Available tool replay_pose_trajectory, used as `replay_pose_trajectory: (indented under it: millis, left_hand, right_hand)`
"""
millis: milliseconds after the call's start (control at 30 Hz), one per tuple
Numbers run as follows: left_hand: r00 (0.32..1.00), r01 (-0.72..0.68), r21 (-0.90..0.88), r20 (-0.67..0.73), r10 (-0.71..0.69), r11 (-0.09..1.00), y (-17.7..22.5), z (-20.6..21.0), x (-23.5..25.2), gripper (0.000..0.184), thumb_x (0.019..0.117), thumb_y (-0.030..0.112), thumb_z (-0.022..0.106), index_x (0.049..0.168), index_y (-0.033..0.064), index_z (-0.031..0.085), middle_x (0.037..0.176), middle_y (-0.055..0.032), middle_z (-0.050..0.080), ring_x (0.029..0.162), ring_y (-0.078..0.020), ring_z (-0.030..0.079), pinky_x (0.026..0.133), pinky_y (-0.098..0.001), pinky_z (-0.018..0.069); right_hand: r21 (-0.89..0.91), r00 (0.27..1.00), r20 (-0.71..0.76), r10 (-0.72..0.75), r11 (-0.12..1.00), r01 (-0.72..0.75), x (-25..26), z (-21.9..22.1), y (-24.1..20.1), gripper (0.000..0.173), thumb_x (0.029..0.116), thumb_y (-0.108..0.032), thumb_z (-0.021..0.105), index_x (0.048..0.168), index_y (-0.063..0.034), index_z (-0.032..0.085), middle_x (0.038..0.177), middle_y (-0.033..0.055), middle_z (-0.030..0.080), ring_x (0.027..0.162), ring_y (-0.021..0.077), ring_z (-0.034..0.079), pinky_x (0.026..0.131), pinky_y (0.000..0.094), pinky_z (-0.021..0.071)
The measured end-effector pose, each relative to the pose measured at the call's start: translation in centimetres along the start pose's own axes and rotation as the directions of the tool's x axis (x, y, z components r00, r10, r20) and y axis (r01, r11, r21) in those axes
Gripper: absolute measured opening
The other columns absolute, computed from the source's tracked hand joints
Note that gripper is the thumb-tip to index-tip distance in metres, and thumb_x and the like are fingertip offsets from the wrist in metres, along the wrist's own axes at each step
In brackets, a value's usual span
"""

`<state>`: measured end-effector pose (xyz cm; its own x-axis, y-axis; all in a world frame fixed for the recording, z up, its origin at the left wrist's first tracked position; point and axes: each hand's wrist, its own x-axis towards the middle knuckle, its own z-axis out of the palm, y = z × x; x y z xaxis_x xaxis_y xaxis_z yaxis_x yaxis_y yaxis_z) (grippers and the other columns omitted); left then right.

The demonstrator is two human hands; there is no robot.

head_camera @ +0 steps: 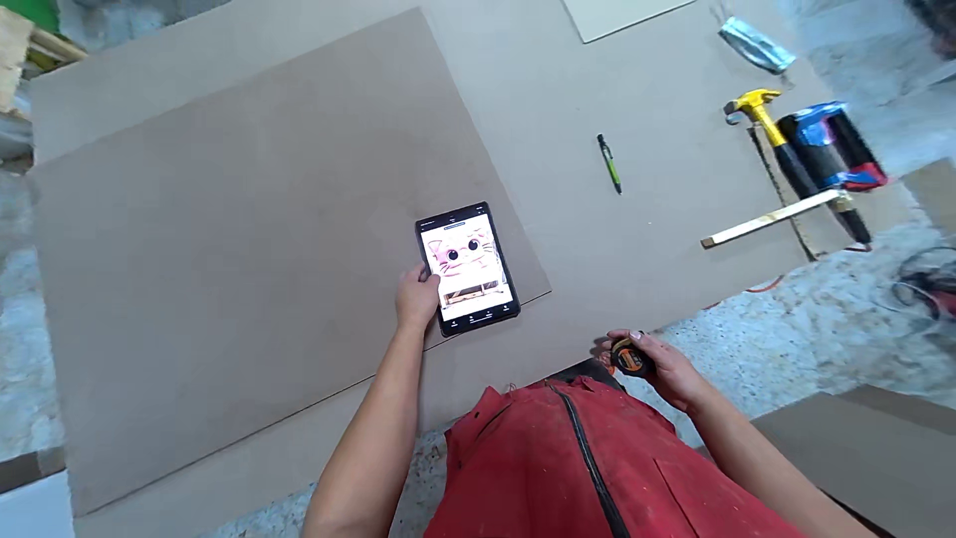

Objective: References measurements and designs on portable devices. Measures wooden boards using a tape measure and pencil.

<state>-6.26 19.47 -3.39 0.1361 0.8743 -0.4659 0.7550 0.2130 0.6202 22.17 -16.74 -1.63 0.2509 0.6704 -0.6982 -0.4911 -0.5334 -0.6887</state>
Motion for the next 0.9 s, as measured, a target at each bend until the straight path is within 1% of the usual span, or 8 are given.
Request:
replay_pose_trajectory:
  millis: [167,300,400,567,633,733,800,900]
  left_hand:
    - [0.986,-0.060,0.008,0.155,0.058,0.998,4.5,4.8,-0.9,0.045,0.1006,0.022,0.061,0.144,0.0082,0.059,0.138,-0.0171,0.062,0.128,-0.0332,0.059,0.108,-0.0595,0.0462]
    - [0.970,-0.085,0.069,0.236,0.066,0.994,9.9,10.3,-3.5,0.048,0.0999,0.022,0.060,0.146,0.0072,0.057,0.141,-0.0181,0.060,0.130,-0.0344,0.058,0.109,-0.0595,0.0464]
    - [0.966,-0.093,0.113,0.249,0.063,0.989,13.3,14.2,-5.2,0.051,0.0978,0.023,0.061,0.146,0.0053,0.057,0.138,-0.0185,0.062,0.126,-0.0355,0.060,0.106,-0.0596,0.0487]
    - [0.965,-0.064,0.054,0.256,0.048,0.997,15.6,19.4,-7.5,0.053,0.0965,0.021,0.063,0.147,0.0076,0.055,0.132,-0.0189,0.064,0.120,-0.0353,0.063,0.102,-0.0601,0.0508]
    - [0.958,-0.204,0.083,0.224,0.181,0.976,16.9,20.1,-11.0,0.056,0.0972,0.019,0.065,0.150,0.0071,0.051,0.139,-0.0186,0.059,0.120,-0.0344,0.063,0.102,-0.0574,0.0523]
    - [0.832,-0.396,-0.078,0.390,0.393,0.915,18.3,21.7,-17.5,0.040,0.0981,0.019,0.067,0.137,0.0133,0.064,0.122,-0.0057,0.069,0.101,-0.0179,0.070,0.090,-0.0422,0.0611]
    - [0.752,-0.289,-0.301,0.515,0.410,0.909,19.5,22.9,-20.8,0.033,0.0973,0.017,0.070,0.131,0.0150,0.070,0.111,-0.0001,0.074,0.092,-0.0111,0.072,0.085,-0.0341,0.0627]
    - [0.824,-0.091,-0.429,0.474,0.310,0.899,19.8,23.5,-23.2,0.023,0.0952,0.014,0.075,0.118,0.0109,0.074,0.101,-0.0032,0.077,0.086,-0.0148,0.074,0.082,-0.0351,0.0641]
  right_hand:
    - [0.069,0.997,-0.073,-0.034,0.997,0.040,-3.9,-2.5,0.4,0.053,0.1061,-0.046,0.044,0.136,-0.0060,0.062,0.125,0.0179,0.069,0.111,0.0293,0.068,0.096,0.0453,0.0570]
    - [0.078,0.985,-0.167,-0.034,0.996,0.048,-4.0,-5.4,-0.6,0.046,0.1085,-0.038,0.041,0.133,-0.0024,0.056,0.121,0.0208,0.071,0.107,0.0333,0.071,0.091,0.0468,0.0594]
    - [0.050,0.984,-0.170,-0.055,0.997,0.064,-3.2,-8.2,-2.4,0.039,0.1061,-0.029,0.048,0.133,-0.0014,0.051,0.119,0.0213,0.072,0.104,0.0343,0.073,0.089,0.0468,0.0607]
    - [-0.100,0.996,-0.064,-0.066,0.993,0.059,-2.6,-13.6,-6.0,0.032,0.0978,-0.025,0.069,0.123,-0.0056,0.067,0.109,0.0156,0.073,0.097,0.0265,0.072,0.087,0.0434,0.0607]
    - [-0.263,0.999,0.006,-0.049,0.964,0.049,-1.8,-15.3,-7.8,0.036,0.0962,-0.032,0.072,0.126,-0.0127,0.071,0.110,0.0086,0.075,0.099,0.0214,0.072,0.090,0.0417,0.0603]
    - [-0.453,0.989,0.146,-0.027,0.887,0.091,-0.1,-15.8,-10.6,0.042,0.0917,-0.043,0.076,0.126,-0.0191,0.069,0.102,0.0033,0.075,0.089,0.0179,0.072,0.082,0.0413,0.0614]
    - [-0.502,0.965,0.262,0.007,0.855,0.130,1.5,-15.1,-12.4,0.042,0.0896,-0.045,0.078,0.117,-0.0152,0.066,0.091,0.0048,0.073,0.079,0.0182,0.071,0.073,0.0401,0.0603]
    - [-0.560,0.916,0.398,0.057,0.806,0.193,3.2,-14.6,-14.4,0.037,0.0908,-0.044,0.078,0.106,-0.0115,0.068,0.081,0.0046,0.070,0.071,0.0171,0.067,0.066,0.0381,0.0573]
